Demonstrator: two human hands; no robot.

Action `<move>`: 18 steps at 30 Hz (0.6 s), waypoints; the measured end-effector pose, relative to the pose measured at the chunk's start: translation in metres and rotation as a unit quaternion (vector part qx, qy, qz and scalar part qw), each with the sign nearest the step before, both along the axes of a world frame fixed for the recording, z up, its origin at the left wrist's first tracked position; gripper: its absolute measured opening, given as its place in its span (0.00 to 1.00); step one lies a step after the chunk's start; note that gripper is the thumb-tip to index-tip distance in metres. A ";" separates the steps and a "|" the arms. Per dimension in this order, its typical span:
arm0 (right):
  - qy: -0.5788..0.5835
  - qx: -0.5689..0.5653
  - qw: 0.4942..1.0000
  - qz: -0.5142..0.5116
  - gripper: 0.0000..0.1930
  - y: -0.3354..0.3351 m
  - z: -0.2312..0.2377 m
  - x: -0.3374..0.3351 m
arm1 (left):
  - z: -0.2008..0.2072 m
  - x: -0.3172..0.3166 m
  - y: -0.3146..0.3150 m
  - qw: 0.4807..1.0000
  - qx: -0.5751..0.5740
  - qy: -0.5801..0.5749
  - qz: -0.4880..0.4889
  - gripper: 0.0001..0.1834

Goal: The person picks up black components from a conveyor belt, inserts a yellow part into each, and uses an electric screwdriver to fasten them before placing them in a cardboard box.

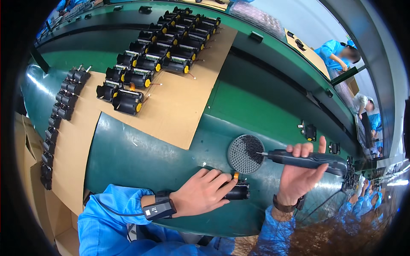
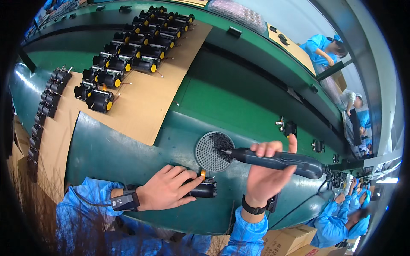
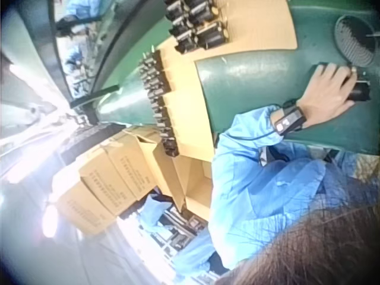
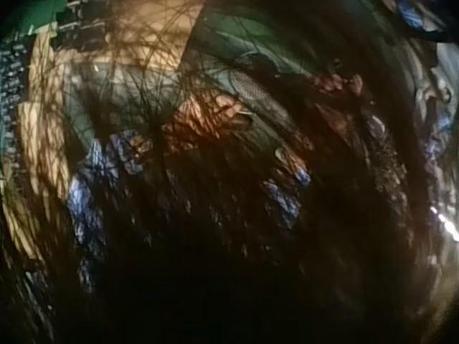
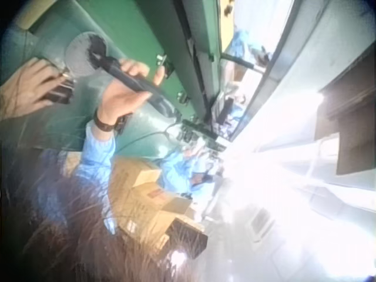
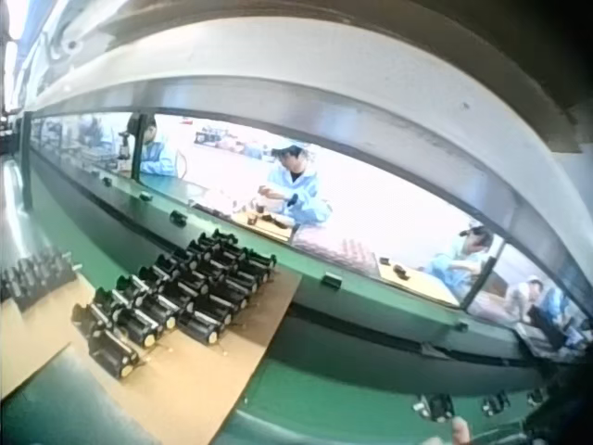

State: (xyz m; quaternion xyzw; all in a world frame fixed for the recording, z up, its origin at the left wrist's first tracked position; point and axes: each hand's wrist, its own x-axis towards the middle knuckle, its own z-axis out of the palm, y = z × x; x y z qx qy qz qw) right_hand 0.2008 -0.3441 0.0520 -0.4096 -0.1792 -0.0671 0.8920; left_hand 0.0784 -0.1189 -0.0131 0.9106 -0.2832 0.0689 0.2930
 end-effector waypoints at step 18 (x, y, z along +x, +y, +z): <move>-0.034 -0.157 0.986 -0.037 0.26 0.030 -0.034 0.002 | 0.000 0.001 0.001 1.000 -0.020 0.010 0.000 0.31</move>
